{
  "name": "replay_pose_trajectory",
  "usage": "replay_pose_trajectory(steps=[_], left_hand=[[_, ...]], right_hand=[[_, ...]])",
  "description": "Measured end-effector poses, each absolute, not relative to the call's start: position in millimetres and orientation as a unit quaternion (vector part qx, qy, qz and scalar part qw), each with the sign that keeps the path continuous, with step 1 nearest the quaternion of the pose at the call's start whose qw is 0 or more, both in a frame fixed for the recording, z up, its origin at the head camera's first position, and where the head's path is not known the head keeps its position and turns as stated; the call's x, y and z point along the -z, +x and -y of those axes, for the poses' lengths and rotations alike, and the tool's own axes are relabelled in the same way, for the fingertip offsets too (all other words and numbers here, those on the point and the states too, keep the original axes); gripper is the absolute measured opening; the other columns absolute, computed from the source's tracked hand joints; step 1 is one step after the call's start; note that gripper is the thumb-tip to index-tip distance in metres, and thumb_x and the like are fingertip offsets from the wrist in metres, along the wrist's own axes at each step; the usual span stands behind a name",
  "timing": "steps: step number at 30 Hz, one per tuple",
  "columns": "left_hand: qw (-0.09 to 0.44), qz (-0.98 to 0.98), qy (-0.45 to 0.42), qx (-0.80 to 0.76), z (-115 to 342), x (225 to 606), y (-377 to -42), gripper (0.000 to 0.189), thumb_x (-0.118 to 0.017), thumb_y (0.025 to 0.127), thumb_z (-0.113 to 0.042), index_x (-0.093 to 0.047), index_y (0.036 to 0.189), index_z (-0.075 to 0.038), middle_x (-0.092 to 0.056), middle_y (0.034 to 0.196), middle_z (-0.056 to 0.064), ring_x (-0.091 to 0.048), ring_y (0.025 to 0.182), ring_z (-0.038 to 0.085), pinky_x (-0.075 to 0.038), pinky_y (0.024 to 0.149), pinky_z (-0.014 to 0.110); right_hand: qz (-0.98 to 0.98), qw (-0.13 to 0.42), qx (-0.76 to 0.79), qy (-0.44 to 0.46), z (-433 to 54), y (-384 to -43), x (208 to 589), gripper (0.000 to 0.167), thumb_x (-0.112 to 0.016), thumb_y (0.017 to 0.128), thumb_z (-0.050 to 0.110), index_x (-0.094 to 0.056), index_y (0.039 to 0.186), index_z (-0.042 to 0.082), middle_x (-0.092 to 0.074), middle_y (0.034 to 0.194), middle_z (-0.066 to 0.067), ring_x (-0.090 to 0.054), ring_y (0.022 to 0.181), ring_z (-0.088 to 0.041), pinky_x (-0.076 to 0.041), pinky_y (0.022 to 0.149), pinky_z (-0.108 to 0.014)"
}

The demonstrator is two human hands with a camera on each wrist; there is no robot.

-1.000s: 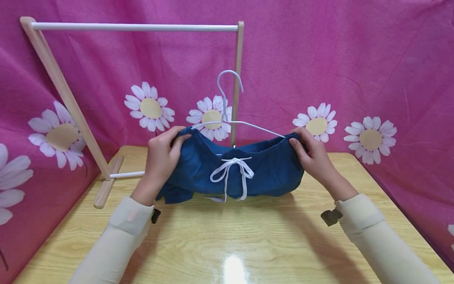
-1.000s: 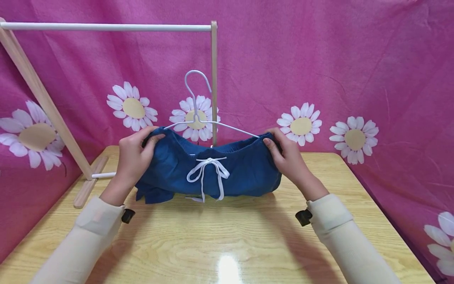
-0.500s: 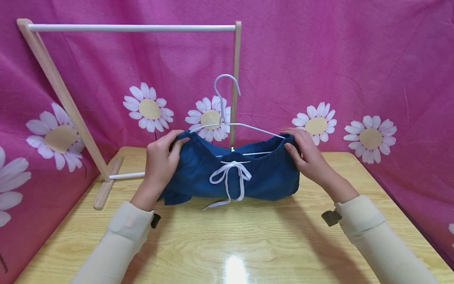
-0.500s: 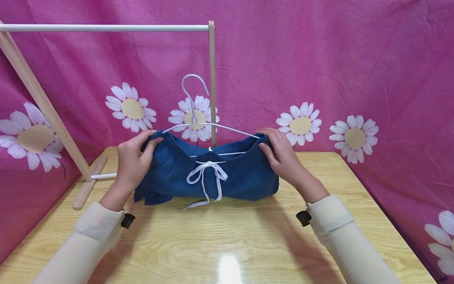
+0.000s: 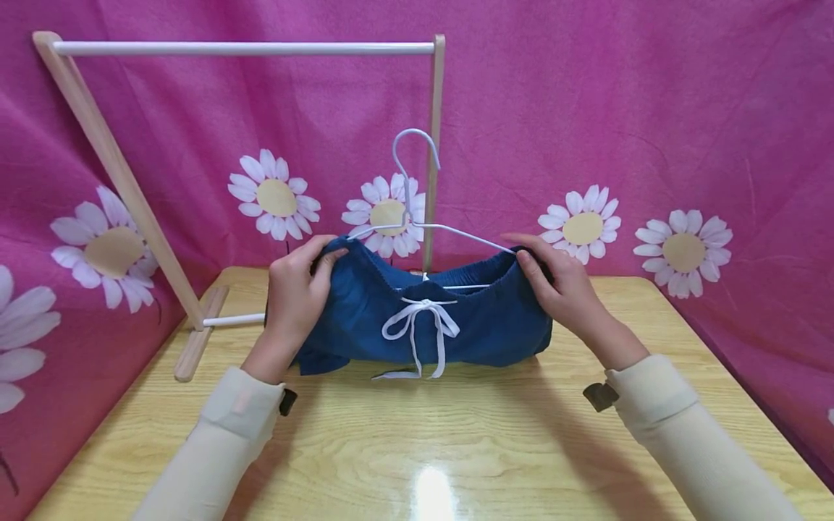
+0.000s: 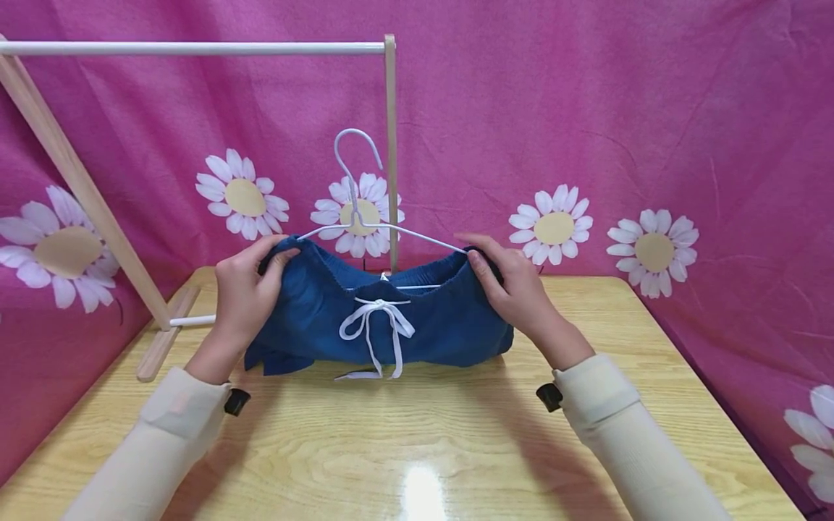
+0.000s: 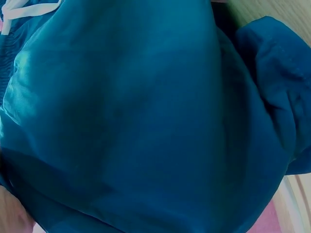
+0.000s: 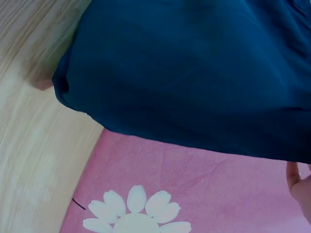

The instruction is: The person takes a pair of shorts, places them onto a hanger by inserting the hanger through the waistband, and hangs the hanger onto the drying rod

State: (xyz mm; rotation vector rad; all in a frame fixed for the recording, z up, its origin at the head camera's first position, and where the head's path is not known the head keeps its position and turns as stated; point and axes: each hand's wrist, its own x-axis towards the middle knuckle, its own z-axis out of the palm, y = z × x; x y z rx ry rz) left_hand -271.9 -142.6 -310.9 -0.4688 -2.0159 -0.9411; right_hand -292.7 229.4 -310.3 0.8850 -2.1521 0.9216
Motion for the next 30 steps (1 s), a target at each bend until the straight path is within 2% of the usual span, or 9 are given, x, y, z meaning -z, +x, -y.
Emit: replay_pose_trajectory(steps=[2,4,10,15,18,20,25,27,30], left_hand=[[0.419,0.804,-0.187,0.377,142.0,310.9,-272.0,0.023,-0.069,0.096,-0.011,-0.074,0.117,-0.003,-0.075,0.111,0.015,-0.073,0.101,0.031,-0.055,0.095,0.045],[0.419,0.804,-0.188,0.379,141.3,311.0,-272.4,0.023,-0.069,0.096,-0.012,-0.074,0.117,-0.003,-0.075,0.111,0.015,-0.073,0.101,0.031,-0.055,0.095,0.045],[0.419,0.802,-0.181,0.384,140.7,314.0,-275.2,0.022,-0.069,0.096,-0.012,-0.075,0.115,-0.002,-0.076,0.109,0.015,-0.073,0.1,0.03,-0.056,0.093,0.045],[0.423,0.799,-0.176,0.388,140.7,316.1,-275.8,0.02,-0.069,0.096,-0.012,-0.075,0.113,-0.003,-0.076,0.107,0.014,-0.074,0.098,0.029,-0.056,0.093,0.044],[0.429,0.796,-0.177,0.388,140.3,316.7,-276.9,0.018,-0.069,0.097,-0.011,-0.076,0.111,-0.003,-0.076,0.106,0.013,-0.074,0.097,0.027,-0.057,0.09,0.043],[0.431,0.796,-0.177,0.387,140.0,317.1,-277.7,0.018,-0.069,0.097,-0.011,-0.076,0.111,-0.003,-0.076,0.105,0.013,-0.074,0.095,0.028,-0.058,0.088,0.043],[0.426,0.8,-0.178,0.383,139.7,319.7,-278.2,0.019,-0.069,0.097,-0.01,-0.075,0.113,-0.002,-0.076,0.106,0.015,-0.074,0.097,0.03,-0.058,0.088,0.046],[0.424,0.804,-0.179,0.378,139.7,320.8,-277.8,0.021,-0.07,0.096,-0.009,-0.074,0.115,-0.002,-0.076,0.107,0.015,-0.073,0.098,0.031,-0.057,0.089,0.046],[0.416,0.809,-0.185,0.371,138.9,321.2,-277.2,0.022,-0.07,0.096,-0.009,-0.074,0.116,-0.002,-0.075,0.108,0.016,-0.073,0.1,0.031,-0.057,0.091,0.047]], right_hand=[[0.808,0.325,-0.353,0.341,-227.1,-292.7,310.2,0.027,-0.055,0.101,0.001,-0.069,0.124,0.006,-0.073,0.113,-0.009,-0.064,0.105,-0.011,-0.044,0.098,-0.018],[0.805,0.324,-0.362,0.34,-226.1,-293.2,311.2,0.021,-0.053,0.102,0.0,-0.07,0.115,0.001,-0.073,0.104,-0.011,-0.062,0.097,-0.008,-0.043,0.094,-0.015],[0.809,0.315,-0.385,0.314,-225.5,-293.4,317.5,0.02,-0.047,0.102,-0.003,-0.065,0.11,-0.005,-0.07,0.101,-0.015,-0.055,0.093,-0.007,-0.041,0.088,-0.016],[0.812,0.291,-0.4,0.311,-227.2,-293.3,317.7,0.024,-0.05,0.103,-0.001,-0.064,0.122,-0.003,-0.069,0.117,-0.015,-0.059,0.11,-0.014,-0.039,0.099,-0.014],[0.819,0.261,-0.392,0.328,-230.0,-294.3,317.8,0.033,-0.053,0.102,-0.002,-0.058,0.135,-0.001,-0.066,0.129,-0.017,-0.057,0.121,-0.022,-0.034,0.108,-0.014],[0.826,0.239,-0.381,0.34,-232.2,-294.9,318.4,0.037,-0.054,0.102,-0.002,-0.054,0.139,0.0,-0.064,0.133,-0.017,-0.056,0.124,-0.021,-0.032,0.109,-0.013],[0.84,0.192,-0.345,0.373,-238.2,-295.2,321.1,0.031,-0.056,0.099,-0.007,-0.058,0.129,-0.001,-0.069,0.113,-0.012,-0.058,0.097,-0.011,-0.043,0.089,-0.013],[0.84,0.194,-0.33,0.384,-239.5,-295.2,322.4,0.026,-0.058,0.097,-0.009,-0.061,0.121,0.0,-0.067,0.098,-0.007,-0.054,0.082,-0.01,-0.043,0.075,-0.016],[0.836,0.224,-0.318,0.387,-239.1,-295.1,323.8,0.02,-0.06,0.096,-0.01,-0.064,0.112,-0.001,-0.06,0.082,-0.002,-0.047,0.069,-0.011,-0.039,0.064,-0.019]])
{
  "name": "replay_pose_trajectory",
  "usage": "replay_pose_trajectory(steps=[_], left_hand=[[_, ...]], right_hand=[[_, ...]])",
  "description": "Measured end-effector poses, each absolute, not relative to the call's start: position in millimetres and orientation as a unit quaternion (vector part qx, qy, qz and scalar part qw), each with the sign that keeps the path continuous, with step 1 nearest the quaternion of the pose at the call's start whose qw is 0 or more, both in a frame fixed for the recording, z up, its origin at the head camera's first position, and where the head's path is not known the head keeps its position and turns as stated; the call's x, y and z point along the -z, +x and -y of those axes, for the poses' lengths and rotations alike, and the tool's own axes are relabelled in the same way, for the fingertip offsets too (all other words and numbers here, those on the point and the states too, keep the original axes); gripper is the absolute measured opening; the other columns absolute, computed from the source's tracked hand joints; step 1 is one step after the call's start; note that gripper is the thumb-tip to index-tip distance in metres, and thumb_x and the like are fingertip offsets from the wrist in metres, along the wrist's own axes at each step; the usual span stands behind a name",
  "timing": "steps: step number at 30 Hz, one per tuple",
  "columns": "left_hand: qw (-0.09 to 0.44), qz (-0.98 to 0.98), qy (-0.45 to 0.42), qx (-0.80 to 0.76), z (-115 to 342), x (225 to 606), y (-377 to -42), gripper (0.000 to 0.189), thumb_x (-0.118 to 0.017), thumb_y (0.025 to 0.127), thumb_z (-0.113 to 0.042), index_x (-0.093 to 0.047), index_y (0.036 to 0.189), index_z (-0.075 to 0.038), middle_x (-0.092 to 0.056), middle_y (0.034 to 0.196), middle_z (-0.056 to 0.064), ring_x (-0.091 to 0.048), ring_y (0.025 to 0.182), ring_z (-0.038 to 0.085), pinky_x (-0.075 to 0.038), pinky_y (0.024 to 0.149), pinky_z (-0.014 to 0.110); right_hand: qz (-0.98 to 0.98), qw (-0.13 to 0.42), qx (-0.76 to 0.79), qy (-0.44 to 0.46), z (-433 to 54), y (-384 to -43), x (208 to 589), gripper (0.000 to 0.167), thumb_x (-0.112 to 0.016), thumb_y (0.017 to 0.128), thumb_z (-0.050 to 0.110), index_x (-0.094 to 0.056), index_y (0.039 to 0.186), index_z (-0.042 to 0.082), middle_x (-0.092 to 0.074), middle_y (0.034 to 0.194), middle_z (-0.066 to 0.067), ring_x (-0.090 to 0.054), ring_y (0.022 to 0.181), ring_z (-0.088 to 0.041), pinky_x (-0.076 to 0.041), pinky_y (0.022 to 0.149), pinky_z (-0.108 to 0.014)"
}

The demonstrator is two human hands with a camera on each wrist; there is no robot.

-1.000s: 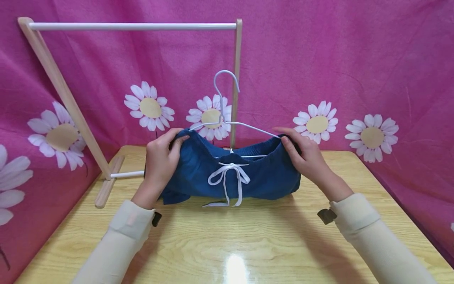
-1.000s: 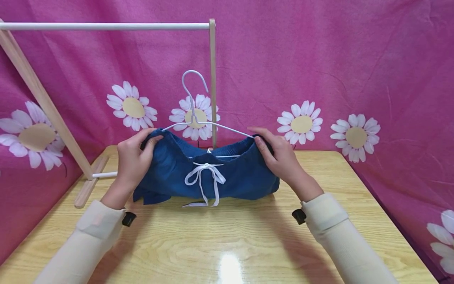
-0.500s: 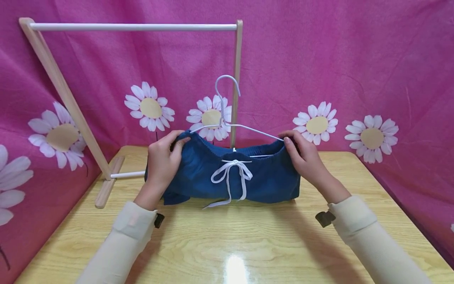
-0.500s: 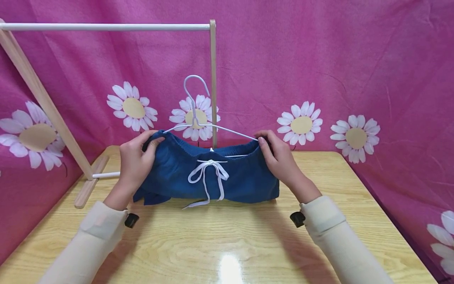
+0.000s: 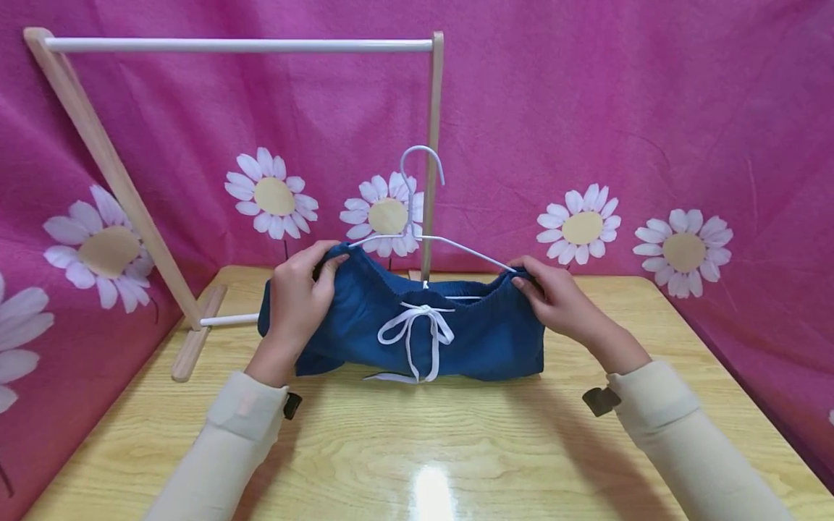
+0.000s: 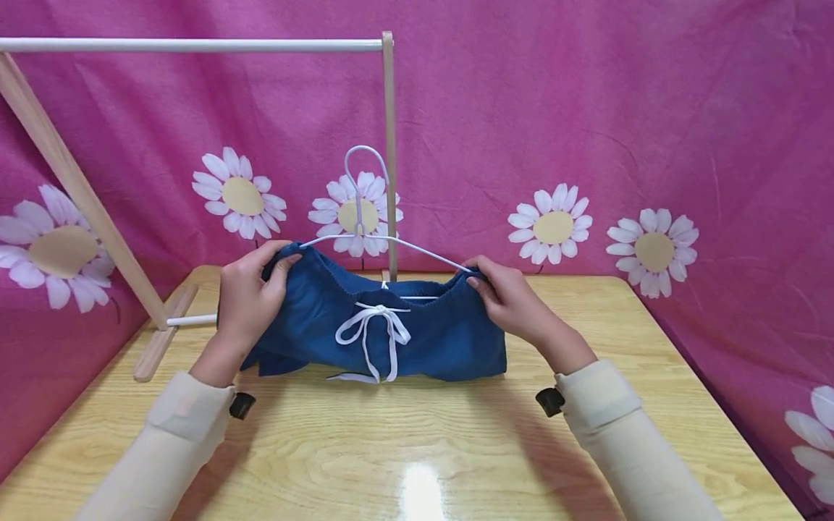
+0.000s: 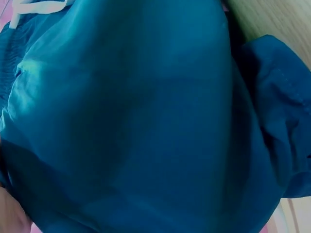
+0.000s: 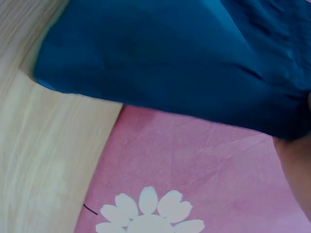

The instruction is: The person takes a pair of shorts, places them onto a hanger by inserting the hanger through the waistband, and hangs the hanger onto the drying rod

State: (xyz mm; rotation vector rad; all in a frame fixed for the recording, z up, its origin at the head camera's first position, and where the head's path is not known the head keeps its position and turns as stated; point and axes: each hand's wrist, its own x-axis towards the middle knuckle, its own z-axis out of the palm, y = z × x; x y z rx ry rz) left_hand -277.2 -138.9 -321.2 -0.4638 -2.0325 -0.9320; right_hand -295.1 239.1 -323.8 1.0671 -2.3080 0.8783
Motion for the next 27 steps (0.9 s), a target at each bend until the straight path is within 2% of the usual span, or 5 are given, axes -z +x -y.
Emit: replay_pose_trajectory(steps=[6,12,19,27], left_hand=[[0.372,0.827,-0.227,0.356,133.9,319.0,-277.3,0.024,-0.067,0.098,-0.013,-0.071,0.119,-0.001,-0.073,0.109,0.015,-0.067,0.097,0.029,-0.056,0.089,0.044],[0.368,0.833,-0.233,0.34,128.8,320.4,-275.1,0.025,-0.065,0.099,-0.014,-0.071,0.12,-0.002,-0.074,0.107,0.013,-0.059,0.088,0.025,-0.055,0.079,0.039],[0.363,0.832,-0.241,0.344,126.2,322.9,-273.6,0.025,-0.065,0.099,-0.01,-0.071,0.121,-0.002,-0.074,0.109,0.013,-0.058,0.087,0.024,-0.055,0.077,0.037],[0.364,0.83,-0.233,0.353,131.2,330.0,-272.2,0.023,-0.066,0.098,-0.013,-0.073,0.118,-0.003,-0.075,0.105,0.011,-0.058,0.085,0.023,-0.054,0.075,0.036]], right_hand=[[0.832,0.27,-0.318,0.366,-238.7,-292.3,327.2,0.018,-0.061,0.094,-0.012,-0.065,0.108,-0.001,-0.057,0.076,-0.003,-0.043,0.065,-0.01,-0.036,0.062,-0.019],[0.834,0.272,-0.308,0.369,-237.2,-292.6,329.5,0.019,-0.061,0.094,-0.011,-0.064,0.11,-0.002,-0.06,0.08,-0.005,-0.045,0.066,-0.01,-0.038,0.065,-0.018],[0.825,0.269,-0.305,0.393,-232.9,-291.8,328.0,0.022,-0.062,0.093,-0.013,-0.065,0.111,-0.002,-0.067,0.089,-0.005,-0.053,0.074,-0.012,-0.042,0.071,-0.016],[0.824,0.316,-0.303,0.361,-230.5,-289.9,329.7,0.016,-0.063,0.093,-0.011,-0.067,0.105,-0.001,-0.057,0.074,-0.003,-0.043,0.062,-0.009,-0.035,0.062,-0.019]])
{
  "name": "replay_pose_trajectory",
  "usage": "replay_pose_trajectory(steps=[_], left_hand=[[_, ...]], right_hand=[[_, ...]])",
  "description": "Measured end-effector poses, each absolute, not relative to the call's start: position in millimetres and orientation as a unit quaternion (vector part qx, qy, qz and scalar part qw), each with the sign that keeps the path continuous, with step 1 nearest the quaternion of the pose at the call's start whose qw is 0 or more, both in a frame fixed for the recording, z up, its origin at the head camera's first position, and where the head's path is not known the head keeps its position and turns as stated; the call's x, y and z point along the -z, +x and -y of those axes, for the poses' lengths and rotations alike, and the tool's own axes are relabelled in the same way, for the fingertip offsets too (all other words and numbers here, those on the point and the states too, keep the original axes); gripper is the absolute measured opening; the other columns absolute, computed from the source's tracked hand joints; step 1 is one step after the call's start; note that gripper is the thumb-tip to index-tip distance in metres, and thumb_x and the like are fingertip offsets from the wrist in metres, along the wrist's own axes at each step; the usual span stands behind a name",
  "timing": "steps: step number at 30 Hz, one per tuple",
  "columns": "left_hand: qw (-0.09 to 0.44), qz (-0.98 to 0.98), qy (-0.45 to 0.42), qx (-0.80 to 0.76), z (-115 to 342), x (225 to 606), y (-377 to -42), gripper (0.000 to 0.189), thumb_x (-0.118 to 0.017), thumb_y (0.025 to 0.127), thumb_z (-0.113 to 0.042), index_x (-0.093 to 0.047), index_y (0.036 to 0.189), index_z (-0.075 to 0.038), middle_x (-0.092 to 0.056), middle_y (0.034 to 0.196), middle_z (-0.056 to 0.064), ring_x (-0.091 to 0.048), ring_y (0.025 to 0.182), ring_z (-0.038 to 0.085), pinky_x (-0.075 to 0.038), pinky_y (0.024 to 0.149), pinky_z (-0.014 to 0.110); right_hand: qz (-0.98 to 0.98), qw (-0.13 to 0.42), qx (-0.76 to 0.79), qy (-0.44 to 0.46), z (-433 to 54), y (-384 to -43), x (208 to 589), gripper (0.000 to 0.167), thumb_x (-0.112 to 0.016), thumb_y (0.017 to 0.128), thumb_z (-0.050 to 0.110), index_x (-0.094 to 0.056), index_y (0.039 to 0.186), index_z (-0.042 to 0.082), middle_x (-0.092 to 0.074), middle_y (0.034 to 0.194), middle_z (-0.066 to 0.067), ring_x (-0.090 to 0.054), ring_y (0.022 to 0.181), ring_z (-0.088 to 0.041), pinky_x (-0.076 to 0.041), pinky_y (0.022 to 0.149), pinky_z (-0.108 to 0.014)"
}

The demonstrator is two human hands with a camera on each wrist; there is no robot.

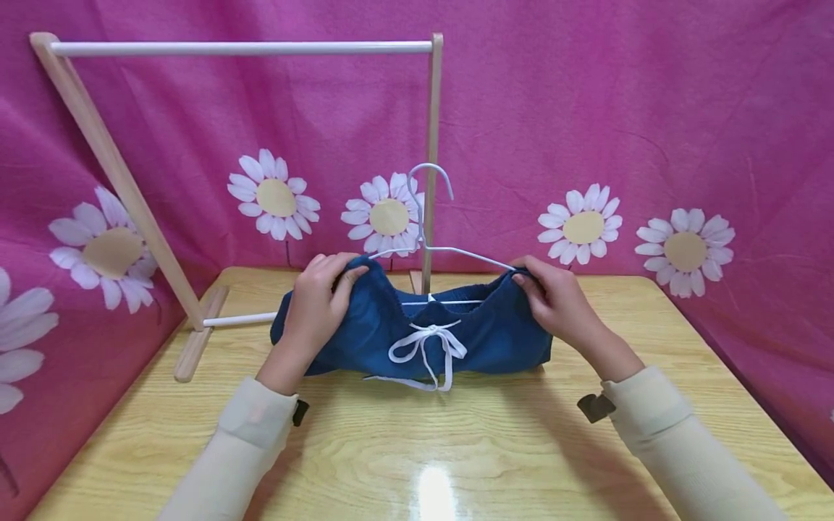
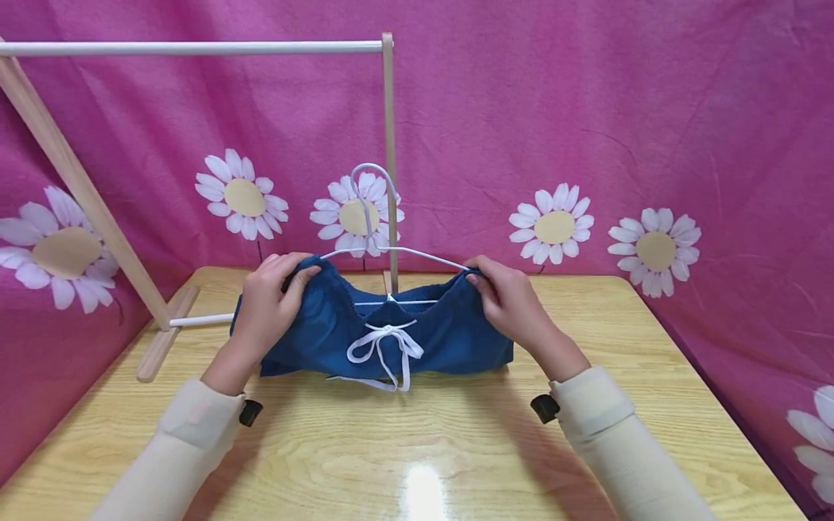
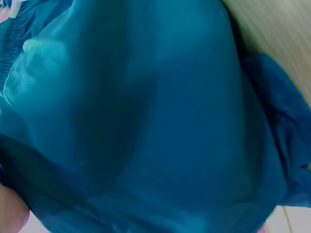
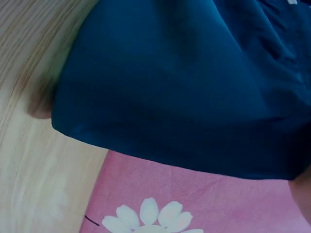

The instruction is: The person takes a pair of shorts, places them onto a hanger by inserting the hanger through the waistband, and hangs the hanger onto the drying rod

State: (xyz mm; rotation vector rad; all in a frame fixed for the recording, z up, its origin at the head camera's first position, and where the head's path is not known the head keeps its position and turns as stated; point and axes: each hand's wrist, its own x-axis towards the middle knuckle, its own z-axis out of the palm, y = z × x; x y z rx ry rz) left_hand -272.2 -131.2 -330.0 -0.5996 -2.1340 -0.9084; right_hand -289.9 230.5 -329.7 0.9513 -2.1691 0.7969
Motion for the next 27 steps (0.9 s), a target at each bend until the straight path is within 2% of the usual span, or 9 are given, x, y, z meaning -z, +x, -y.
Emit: replay_pose_trajectory(steps=[9,13,16,19,22,27], left_hand=[[0.396,0.82,-0.201,0.361,145.1,333.6,-272.6,0.022,-0.07,0.096,-0.014,-0.075,0.115,-0.004,-0.074,0.099,0.013,-0.058,0.082,0.025,-0.052,0.071,0.038],[0.403,0.806,-0.187,0.392,149.6,331.1,-274.2,0.02,-0.069,0.097,-0.015,-0.074,0.112,-0.004,-0.075,0.1,0.014,-0.066,0.089,0.028,-0.054,0.079,0.042],[0.402,0.791,-0.181,0.425,152.3,330.7,-275.7,0.018,-0.069,0.097,-0.014,-0.073,0.11,-0.002,-0.075,0.101,0.015,-0.069,0.095,0.028,-0.053,0.087,0.039],[0.386,0.784,-0.186,0.448,154.1,330.3,-274.9,0.018,-0.067,0.098,-0.014,-0.072,0.11,-0.001,-0.075,0.101,0.015,-0.07,0.095,0.027,-0.051,0.088,0.03],[0.358,0.796,-0.202,0.445,157.9,329.3,-274.8,0.018,-0.065,0.099,-0.012,-0.069,0.112,-0.001,-0.074,0.102,0.015,-0.068,0.094,0.026,-0.05,0.087,0.026],[0.303,0.829,-0.233,0.408,165.7,319.6,-276.4,0.025,-0.072,0.094,-0.014,-0.063,0.115,-0.003,-0.072,0.101,0.012,-0.065,0.092,0.025,-0.053,0.086,0.04]], right_hand=[[0.829,0.323,-0.34,0.306,-240.7,-289.8,330.2,0.014,-0.063,0.094,-0.009,-0.068,0.105,-0.002,-0.067,0.083,-0.009,-0.047,0.068,-0.012,-0.036,0.062,-0.019],[0.824,0.331,-0.355,0.292,-244.0,-289.2,328.5,0.014,-0.062,0.095,-0.009,-0.068,0.106,-0.003,-0.069,0.087,-0.012,-0.048,0.073,-0.008,-0.038,0.066,-0.017],[0.82,0.331,-0.368,0.288,-244.6,-288.5,326.4,0.014,-0.062,0.095,-0.008,-0.069,0.106,-0.004,-0.07,0.089,-0.013,-0.049,0.078,-0.005,-0.039,0.069,-0.016],[0.814,0.331,-0.38,0.288,-245.2,-286.8,324.1,0.014,-0.062,0.095,-0.008,-0.069,0.107,-0.004,-0.071,0.091,-0.014,-0.05,0.082,-0.003,-0.04,0.075,-0.014],[0.807,0.34,-0.385,0.291,-245.7,-284.9,321.8,0.015,-0.062,0.094,-0.009,-0.069,0.106,-0.005,-0.071,0.091,-0.014,-0.05,0.082,-0.002,-0.04,0.075,-0.013],[0.807,0.355,-0.363,0.302,-245.7,-284.2,320.5,0.016,-0.063,0.093,-0.01,-0.069,0.107,-0.004,-0.07,0.09,-0.013,-0.049,0.078,-0.004,-0.039,0.07,-0.015]])
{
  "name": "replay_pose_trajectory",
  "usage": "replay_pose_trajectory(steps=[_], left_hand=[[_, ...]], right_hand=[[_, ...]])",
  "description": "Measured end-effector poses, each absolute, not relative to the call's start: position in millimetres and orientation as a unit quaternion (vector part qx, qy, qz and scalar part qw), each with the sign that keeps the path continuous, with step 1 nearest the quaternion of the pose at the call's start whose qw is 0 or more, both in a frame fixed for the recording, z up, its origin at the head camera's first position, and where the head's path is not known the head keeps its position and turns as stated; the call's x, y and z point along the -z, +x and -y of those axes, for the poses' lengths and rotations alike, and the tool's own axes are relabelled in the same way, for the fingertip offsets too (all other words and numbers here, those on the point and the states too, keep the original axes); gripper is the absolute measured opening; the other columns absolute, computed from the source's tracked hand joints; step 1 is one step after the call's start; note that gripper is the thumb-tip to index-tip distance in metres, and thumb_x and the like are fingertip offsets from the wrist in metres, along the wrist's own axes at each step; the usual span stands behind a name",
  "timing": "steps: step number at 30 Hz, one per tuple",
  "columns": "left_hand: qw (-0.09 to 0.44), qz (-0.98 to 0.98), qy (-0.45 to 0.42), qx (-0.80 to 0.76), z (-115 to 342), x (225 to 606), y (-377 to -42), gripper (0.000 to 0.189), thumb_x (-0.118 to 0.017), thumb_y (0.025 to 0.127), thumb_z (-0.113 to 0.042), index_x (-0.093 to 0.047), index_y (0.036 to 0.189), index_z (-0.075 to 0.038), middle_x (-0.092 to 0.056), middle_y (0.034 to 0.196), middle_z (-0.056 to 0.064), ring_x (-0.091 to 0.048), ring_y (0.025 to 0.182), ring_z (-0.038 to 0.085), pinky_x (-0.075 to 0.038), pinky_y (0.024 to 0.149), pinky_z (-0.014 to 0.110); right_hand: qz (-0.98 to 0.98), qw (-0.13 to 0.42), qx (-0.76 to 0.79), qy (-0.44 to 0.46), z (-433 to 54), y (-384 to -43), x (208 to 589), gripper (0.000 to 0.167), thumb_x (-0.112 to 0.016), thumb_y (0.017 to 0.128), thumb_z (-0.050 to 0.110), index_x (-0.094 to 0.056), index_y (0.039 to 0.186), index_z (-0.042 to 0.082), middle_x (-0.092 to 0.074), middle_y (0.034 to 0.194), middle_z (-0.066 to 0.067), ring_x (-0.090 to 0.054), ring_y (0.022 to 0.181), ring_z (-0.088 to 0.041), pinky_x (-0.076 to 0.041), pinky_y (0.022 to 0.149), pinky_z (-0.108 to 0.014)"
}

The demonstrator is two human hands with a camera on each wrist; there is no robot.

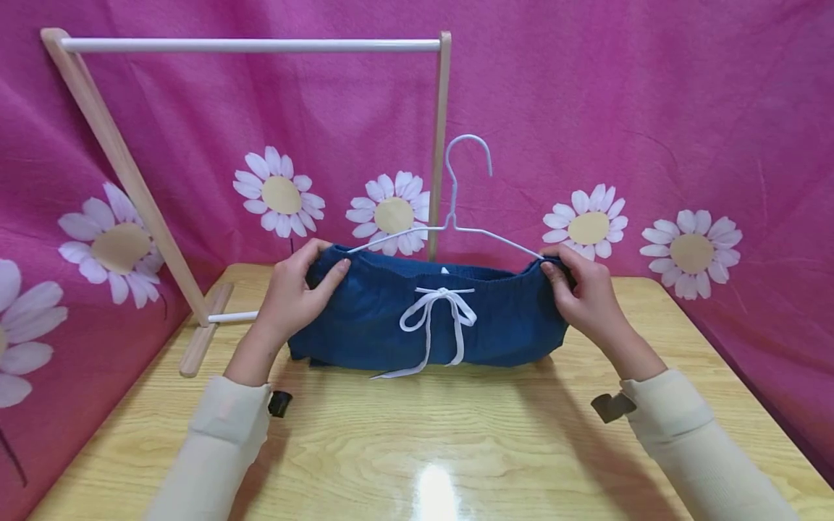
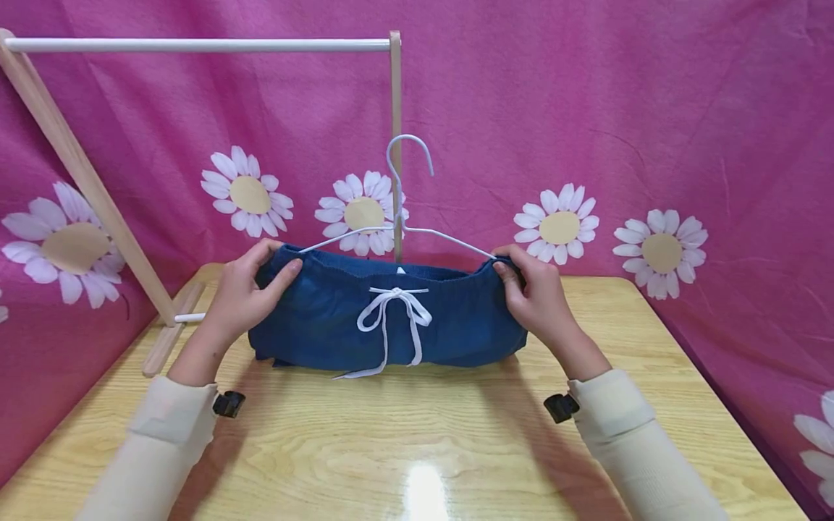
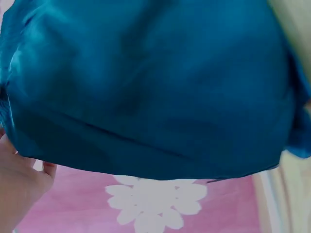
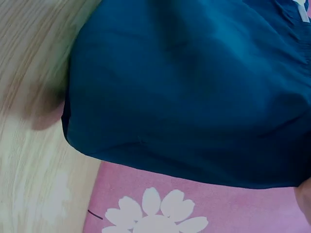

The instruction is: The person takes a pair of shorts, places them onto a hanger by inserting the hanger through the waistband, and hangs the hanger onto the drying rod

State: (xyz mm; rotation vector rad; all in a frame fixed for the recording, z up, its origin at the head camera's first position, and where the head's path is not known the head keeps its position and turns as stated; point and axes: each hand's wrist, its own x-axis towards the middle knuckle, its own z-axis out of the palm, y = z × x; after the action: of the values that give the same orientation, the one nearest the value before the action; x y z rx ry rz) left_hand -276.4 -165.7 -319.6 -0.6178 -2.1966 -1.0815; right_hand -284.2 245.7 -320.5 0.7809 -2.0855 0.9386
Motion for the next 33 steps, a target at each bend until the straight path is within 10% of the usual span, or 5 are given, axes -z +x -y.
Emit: replay_pose_trajectory(steps=[9,14,24,33], left_hand=[[0.159,0.874,-0.249,0.386,158.4,286.6,-287.0,0.062,-0.08,0.086,-0.038,-0.058,0.14,-0.018,-0.069,0.128,0.007,-0.06,0.121,0.026,-0.051,0.099,0.053],[0.093,0.879,-0.258,0.389,154.4,282.5,-291.8,0.039,-0.079,0.089,-0.034,-0.073,0.123,-0.013,-0.075,0.108,0.006,-0.064,0.103,0.023,-0.055,0.09,0.044],[0.252,0.823,-0.273,0.431,159.1,296.9,-283.8,0.021,-0.084,0.084,-0.014,-0.08,0.104,-0.006,-0.072,0.073,0.002,-0.04,0.049,0.017,-0.034,0.048,0.025],[0.265,0.834,-0.269,0.402,170.4,309.2,-282.3,0.021,-0.08,0.088,-0.012,-0.076,0.107,-0.004,-0.074,0.083,0.008,-0.057,0.072,0.015,-0.043,0.065,0.019]], right_hand=[[0.808,0.342,-0.363,0.313,-245.4,-283.5,322.7,0.017,-0.064,0.092,-0.011,-0.07,0.106,-0.002,-0.07,0.087,-0.011,-0.049,0.076,-0.005,-0.038,0.069,-0.016],[0.81,0.331,-0.365,0.317,-247.4,-282.9,323.2,0.017,-0.065,0.091,-0.011,-0.07,0.106,-0.003,-0.07,0.087,-0.01,-0.05,0.078,-0.004,-0.04,0.072,-0.013],[0.811,0.312,-0.397,0.295,-249.9,-290.9,326.0,0.019,-0.063,0.093,-0.012,-0.069,0.109,-0.004,-0.071,0.095,-0.014,-0.052,0.088,0.001,-0.041,0.081,-0.01],[0.794,0.324,-0.407,0.314,-240.4,-285.3,319.4,0.017,-0.063,0.092,-0.013,-0.07,0.106,-0.005,-0.071,0.094,-0.015,-0.055,0.089,0.0,-0.043,0.083,-0.012]])
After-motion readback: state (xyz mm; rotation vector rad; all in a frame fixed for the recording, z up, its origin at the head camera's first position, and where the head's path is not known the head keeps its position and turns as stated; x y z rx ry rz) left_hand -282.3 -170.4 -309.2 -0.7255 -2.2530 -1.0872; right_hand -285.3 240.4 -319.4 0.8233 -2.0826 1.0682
